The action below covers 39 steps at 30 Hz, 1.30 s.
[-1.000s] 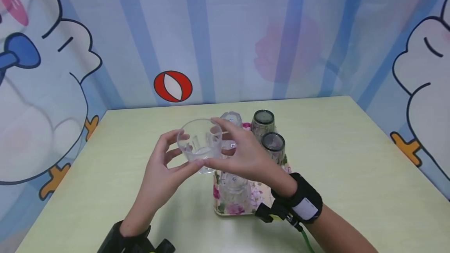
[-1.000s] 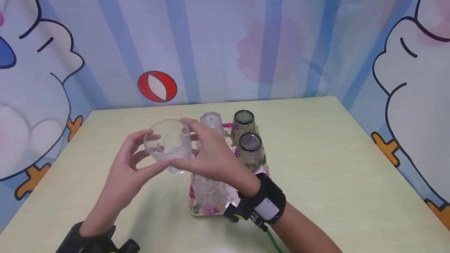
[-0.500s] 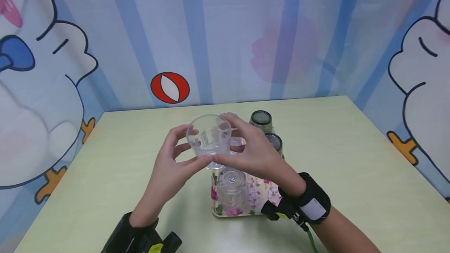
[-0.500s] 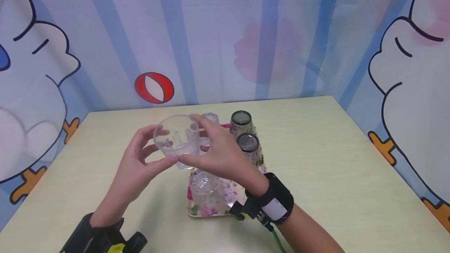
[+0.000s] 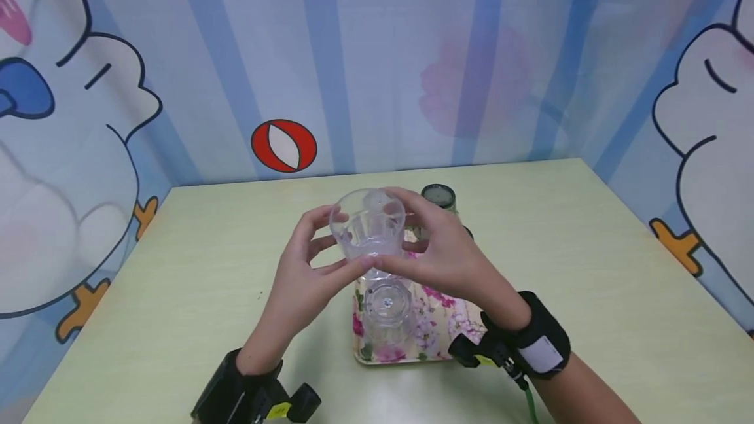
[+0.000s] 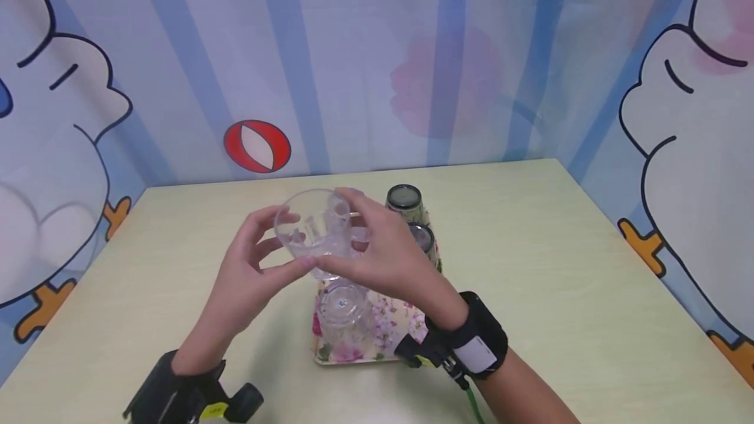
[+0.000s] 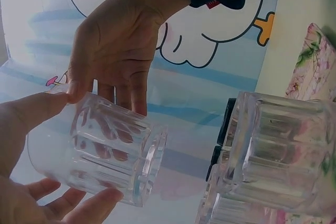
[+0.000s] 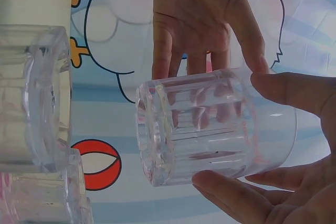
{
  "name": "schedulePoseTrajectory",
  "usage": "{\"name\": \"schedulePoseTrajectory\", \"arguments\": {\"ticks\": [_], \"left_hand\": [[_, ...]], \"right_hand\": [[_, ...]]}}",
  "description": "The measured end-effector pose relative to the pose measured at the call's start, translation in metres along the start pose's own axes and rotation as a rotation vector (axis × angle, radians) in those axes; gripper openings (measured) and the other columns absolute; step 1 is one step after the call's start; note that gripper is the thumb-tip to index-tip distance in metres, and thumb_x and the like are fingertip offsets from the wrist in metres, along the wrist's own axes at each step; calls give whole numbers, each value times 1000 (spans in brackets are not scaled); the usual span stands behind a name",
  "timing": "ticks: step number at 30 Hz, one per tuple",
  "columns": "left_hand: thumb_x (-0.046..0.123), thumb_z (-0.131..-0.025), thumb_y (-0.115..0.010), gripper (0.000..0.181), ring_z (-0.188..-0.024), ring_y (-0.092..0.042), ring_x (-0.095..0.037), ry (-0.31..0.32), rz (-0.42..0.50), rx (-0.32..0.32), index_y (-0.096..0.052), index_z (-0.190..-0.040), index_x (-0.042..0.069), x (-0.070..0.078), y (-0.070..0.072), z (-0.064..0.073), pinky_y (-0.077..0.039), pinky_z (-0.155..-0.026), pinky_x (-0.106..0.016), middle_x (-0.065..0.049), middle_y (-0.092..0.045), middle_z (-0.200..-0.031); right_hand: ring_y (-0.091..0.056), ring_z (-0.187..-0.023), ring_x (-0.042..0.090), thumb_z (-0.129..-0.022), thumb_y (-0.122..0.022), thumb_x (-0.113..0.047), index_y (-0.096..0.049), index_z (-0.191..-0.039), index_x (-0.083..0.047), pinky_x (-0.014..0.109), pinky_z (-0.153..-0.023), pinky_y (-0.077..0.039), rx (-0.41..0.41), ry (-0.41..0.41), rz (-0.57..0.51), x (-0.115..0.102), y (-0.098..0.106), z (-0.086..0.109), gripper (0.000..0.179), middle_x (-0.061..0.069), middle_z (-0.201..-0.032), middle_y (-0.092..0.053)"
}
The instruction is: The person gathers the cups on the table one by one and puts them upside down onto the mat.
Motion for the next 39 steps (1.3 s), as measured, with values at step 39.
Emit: {"name": "schedulePoseTrajectory", "arguments": {"ticks": [39], "left_hand": [[29,-73,-83,99,-136,-45,-25,-42,-94,-83,-18,-147,34,-25,-14,-4,-46,-108,-48,4,-40,-146]], "right_hand": [[-61,-122,29,-74,-82,-24,-39,-144,-21,41,-84,-59,31,-8,-78,-4,5,1,82,7,-137,-54]]}}
Point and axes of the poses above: each hand's wrist, its own z-axis away from the middle knuckle, its own y-axis out of the back of the hand, x = y × z, the point moved 6 cm from there along -z, towards the middle knuckle
